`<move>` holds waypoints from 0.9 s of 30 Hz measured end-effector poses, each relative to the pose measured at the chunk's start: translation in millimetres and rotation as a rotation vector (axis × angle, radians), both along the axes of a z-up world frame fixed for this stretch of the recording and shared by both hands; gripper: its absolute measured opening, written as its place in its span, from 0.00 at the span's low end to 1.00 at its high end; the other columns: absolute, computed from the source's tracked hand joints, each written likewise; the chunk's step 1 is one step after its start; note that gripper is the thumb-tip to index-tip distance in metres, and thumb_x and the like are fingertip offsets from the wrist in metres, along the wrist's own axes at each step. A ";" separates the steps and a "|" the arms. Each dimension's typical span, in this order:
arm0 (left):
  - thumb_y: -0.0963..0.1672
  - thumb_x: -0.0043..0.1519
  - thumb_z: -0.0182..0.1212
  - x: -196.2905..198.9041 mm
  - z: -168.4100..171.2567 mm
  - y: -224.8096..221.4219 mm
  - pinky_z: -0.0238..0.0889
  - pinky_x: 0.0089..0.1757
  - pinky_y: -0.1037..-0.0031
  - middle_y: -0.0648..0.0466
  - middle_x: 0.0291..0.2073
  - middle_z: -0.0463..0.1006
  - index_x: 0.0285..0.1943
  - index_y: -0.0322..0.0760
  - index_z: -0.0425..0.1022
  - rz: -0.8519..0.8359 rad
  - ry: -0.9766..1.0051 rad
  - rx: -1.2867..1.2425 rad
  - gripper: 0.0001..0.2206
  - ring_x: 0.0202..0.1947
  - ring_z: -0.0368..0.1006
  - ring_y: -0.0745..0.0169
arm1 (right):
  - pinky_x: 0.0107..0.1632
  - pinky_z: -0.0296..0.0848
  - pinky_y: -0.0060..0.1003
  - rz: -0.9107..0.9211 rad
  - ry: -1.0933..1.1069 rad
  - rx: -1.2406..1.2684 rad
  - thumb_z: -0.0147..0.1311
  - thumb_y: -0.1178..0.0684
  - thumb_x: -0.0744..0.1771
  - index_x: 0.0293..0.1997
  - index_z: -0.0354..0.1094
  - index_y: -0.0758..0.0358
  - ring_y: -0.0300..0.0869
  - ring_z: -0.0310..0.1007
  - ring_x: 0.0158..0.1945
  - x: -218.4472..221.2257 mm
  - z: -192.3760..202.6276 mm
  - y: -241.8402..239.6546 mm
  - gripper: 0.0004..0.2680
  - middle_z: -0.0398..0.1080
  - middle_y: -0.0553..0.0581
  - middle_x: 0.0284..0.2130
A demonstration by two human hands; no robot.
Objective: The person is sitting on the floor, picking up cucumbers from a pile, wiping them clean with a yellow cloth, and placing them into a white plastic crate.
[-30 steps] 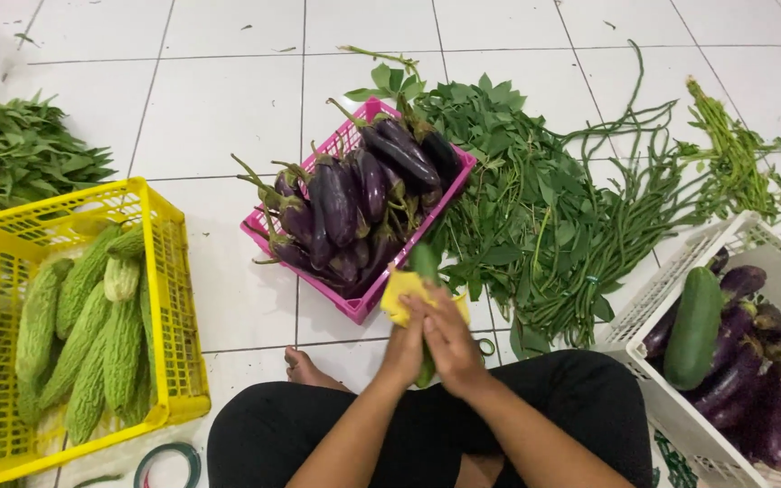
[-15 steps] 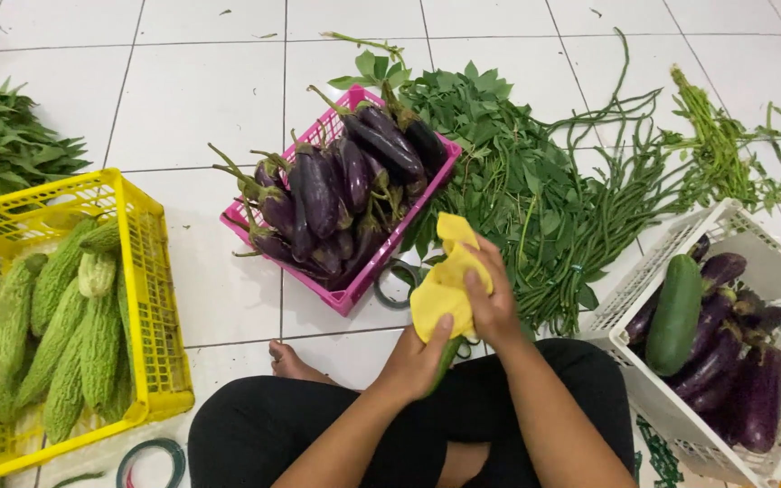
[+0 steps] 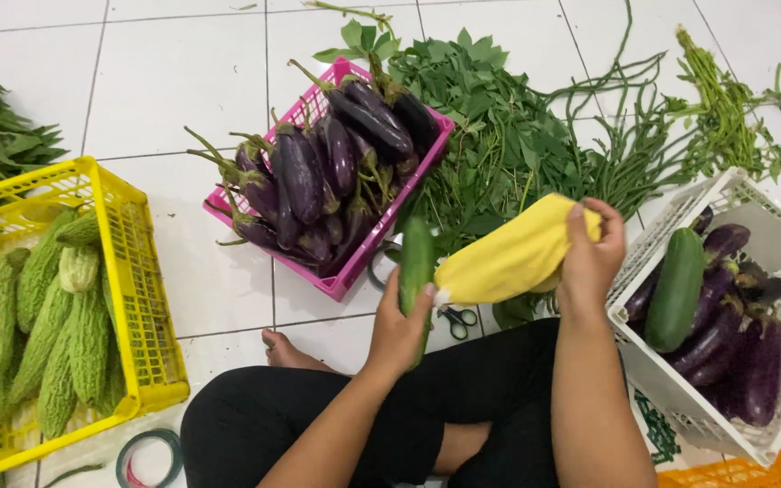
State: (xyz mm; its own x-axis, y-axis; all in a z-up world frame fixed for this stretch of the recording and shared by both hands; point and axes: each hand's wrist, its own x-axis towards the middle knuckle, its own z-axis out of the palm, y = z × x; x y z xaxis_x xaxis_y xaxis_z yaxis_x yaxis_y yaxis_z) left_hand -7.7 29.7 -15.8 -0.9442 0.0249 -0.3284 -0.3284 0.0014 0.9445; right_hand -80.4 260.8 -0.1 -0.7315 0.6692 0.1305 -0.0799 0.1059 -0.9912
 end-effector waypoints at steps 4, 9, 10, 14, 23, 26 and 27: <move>0.50 0.64 0.59 -4.1 -11.2 -1.2 0.71 0.33 0.67 0.41 0.36 0.77 0.77 0.36 0.55 0.088 -0.007 0.008 0.33 0.27 0.77 0.54 | 0.47 0.79 0.31 -0.120 0.083 -0.058 0.60 0.54 0.71 0.54 0.66 0.61 0.41 0.75 0.45 -12.5 -33.3 42.2 0.09 0.68 0.56 0.42; 0.50 0.59 0.66 -2.8 5.4 2.4 0.70 0.43 0.59 0.32 0.49 0.78 0.77 0.33 0.59 -0.116 -0.024 -0.131 0.37 0.45 0.78 0.44 | 0.55 0.74 0.33 0.024 0.176 0.015 0.60 0.57 0.71 0.52 0.62 0.61 0.42 0.67 0.55 -3.8 -6.2 3.5 0.08 0.63 0.56 0.47; 0.50 0.59 0.66 -1.7 6.9 2.7 0.70 0.43 0.59 0.32 0.49 0.78 0.77 0.33 0.59 -0.117 -0.026 -0.129 0.37 0.45 0.78 0.44 | 0.55 0.74 0.33 0.023 0.175 0.016 0.60 0.57 0.71 0.52 0.62 0.61 0.42 0.67 0.55 2.4 -8.4 -0.8 0.08 0.63 0.56 0.47; 0.49 0.58 0.68 3.2 -9.3 8.4 0.72 0.44 0.59 0.38 0.48 0.79 0.76 0.38 0.61 -0.301 -0.001 -0.216 0.36 0.47 0.79 0.44 | 0.44 0.77 0.38 0.625 0.141 0.249 0.64 0.56 0.66 0.65 0.61 0.65 0.46 0.77 0.43 22.1 -2.4 -18.0 0.21 0.74 0.64 0.48; 0.49 0.60 0.65 -1.0 -5.2 12.1 0.73 0.36 0.60 0.43 0.38 0.78 0.65 0.31 0.69 -0.328 0.232 -0.418 0.26 0.36 0.80 0.44 | 0.49 0.70 0.38 0.797 -0.050 0.288 0.60 0.47 0.67 0.57 0.73 0.58 0.44 0.72 0.43 9.3 -28.1 -35.0 0.14 0.74 0.56 0.41; 0.48 0.60 0.65 -1.7 -15.4 4.1 0.73 0.33 0.61 0.42 0.36 0.77 0.63 0.28 0.68 -0.362 0.229 -0.298 0.26 0.34 0.79 0.45 | 0.40 0.78 0.36 0.844 -0.127 -0.178 0.57 0.48 0.67 0.48 0.71 0.63 0.41 0.77 0.35 10.4 -34.1 -43.8 0.10 0.76 0.63 0.37; 0.47 0.59 0.67 -1.7 -20.5 -1.0 0.72 0.31 0.60 0.40 0.36 0.76 0.62 0.26 0.67 -0.400 0.206 -0.169 0.27 0.33 0.79 0.45 | 0.42 0.80 0.40 0.858 -0.091 -0.329 0.58 0.49 0.66 0.42 0.69 0.67 0.44 0.79 0.37 11.1 -33.4 -46.4 0.10 0.78 0.68 0.41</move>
State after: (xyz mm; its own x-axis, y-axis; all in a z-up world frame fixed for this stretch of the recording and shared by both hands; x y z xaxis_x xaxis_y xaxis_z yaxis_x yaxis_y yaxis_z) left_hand -9.4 28.7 -36.3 -0.9173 0.3620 -0.1660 -0.0766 0.2487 0.9655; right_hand -69.3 214.4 -33.5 -0.9921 -0.1139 -0.0521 0.0785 -0.2415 -0.9672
